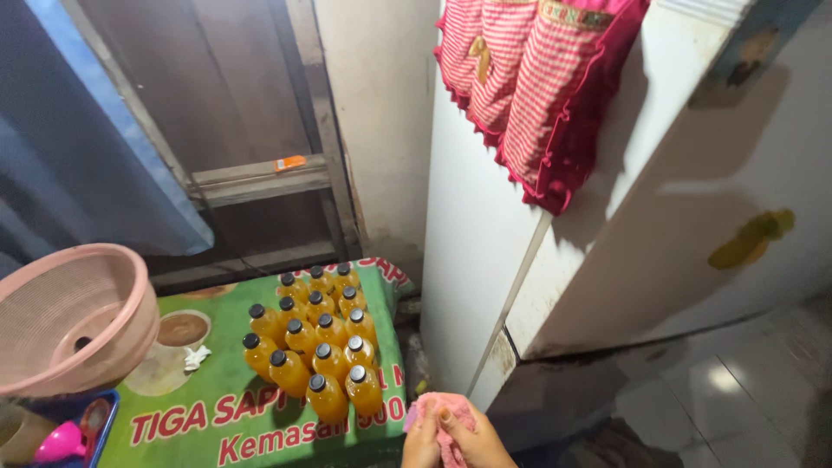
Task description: The person repeatedly picks up black bottle caps from a pink colander and screws them onto plastic bottles filled with orange liquid. After capping several bottles, the person uses a pink cloth to wipe the tops of the capped bottles.
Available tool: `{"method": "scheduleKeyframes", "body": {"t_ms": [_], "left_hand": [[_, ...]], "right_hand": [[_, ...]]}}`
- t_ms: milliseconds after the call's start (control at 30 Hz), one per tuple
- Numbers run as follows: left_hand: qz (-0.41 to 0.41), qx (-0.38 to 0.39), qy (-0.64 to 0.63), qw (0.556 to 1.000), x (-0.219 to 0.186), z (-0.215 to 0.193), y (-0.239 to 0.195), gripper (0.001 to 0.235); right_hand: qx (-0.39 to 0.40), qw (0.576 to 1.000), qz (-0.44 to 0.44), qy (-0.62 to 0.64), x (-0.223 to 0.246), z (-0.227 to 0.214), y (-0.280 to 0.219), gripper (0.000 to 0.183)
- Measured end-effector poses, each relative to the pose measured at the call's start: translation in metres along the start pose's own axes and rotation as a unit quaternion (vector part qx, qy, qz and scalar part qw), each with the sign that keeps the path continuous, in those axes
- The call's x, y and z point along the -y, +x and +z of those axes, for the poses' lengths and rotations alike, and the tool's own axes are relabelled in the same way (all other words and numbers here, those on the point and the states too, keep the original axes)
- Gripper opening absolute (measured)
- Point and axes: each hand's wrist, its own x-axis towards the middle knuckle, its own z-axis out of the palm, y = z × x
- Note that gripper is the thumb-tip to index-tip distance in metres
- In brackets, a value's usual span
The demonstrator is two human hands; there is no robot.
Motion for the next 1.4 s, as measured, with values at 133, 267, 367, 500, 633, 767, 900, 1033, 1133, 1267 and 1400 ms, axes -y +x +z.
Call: {"method": "scheduleKeyframes", "body": {"t_ms": [133,267,367,500,633,767,900,1033,1133,1267,1400], "left_hand": [[0.052,-0.022,-0.032,0.998,0.022,0.016,0.008,0.04],[0.091,-0.07,-0.007,0.993,0.003,0.039,-0.008,0.035],[0.184,-0.121,0.122,0.968,-0.031,0.055,-0.035,0.029],[0.261,-0.163,0.265,0.914,-0.075,0.076,-0.079,0.034],[0.282,-0.053,0.331,0.899,-0.088,0.108,-0.111,0.056],[0.214,0.047,0.192,0.957,-0.089,0.108,-0.123,0.069],[0.21,-0.052,0.201,0.955,-0.058,0.095,-0.118,0.072],[0.182,-0.026,0.164,0.969,-0.032,0.065,-0.122,0.04],[0.118,-0.145,0.048,0.981,-0.037,0.058,-0.125,0.029],[0.016,-0.195,-0.245,0.95,-0.063,0.075,-0.14,0.039],[0.061,-0.22,-0.193,0.954,-0.068,0.098,-0.131,0.048]], "right_hand": [[-0.035,0.996,-0.012,-0.077,0.01,-0.02,-0.003,0.045],[-0.04,0.968,0.032,-0.247,0.035,-0.032,-0.003,0.044],[-0.023,0.956,-0.012,-0.292,0.052,-0.039,0.001,0.066],[0.056,0.953,-0.023,-0.296,0.055,-0.047,0.002,0.08],[0.144,0.964,0.22,0.051,0.031,-0.053,0.0,0.066],[0.105,0.961,0.215,0.137,0.002,-0.058,0.003,0.044],[0.065,0.969,0.208,0.113,-0.004,-0.054,0.026,0.033],[0.043,0.979,0.163,0.111,0.035,-0.05,0.057,0.038],[0.011,0.97,0.182,0.162,0.056,-0.032,0.052,0.04],[-0.016,0.938,0.272,0.213,0.062,-0.007,0.02,0.048],[0.132,0.88,0.379,0.256,0.037,0.01,-0.007,0.042]]}}
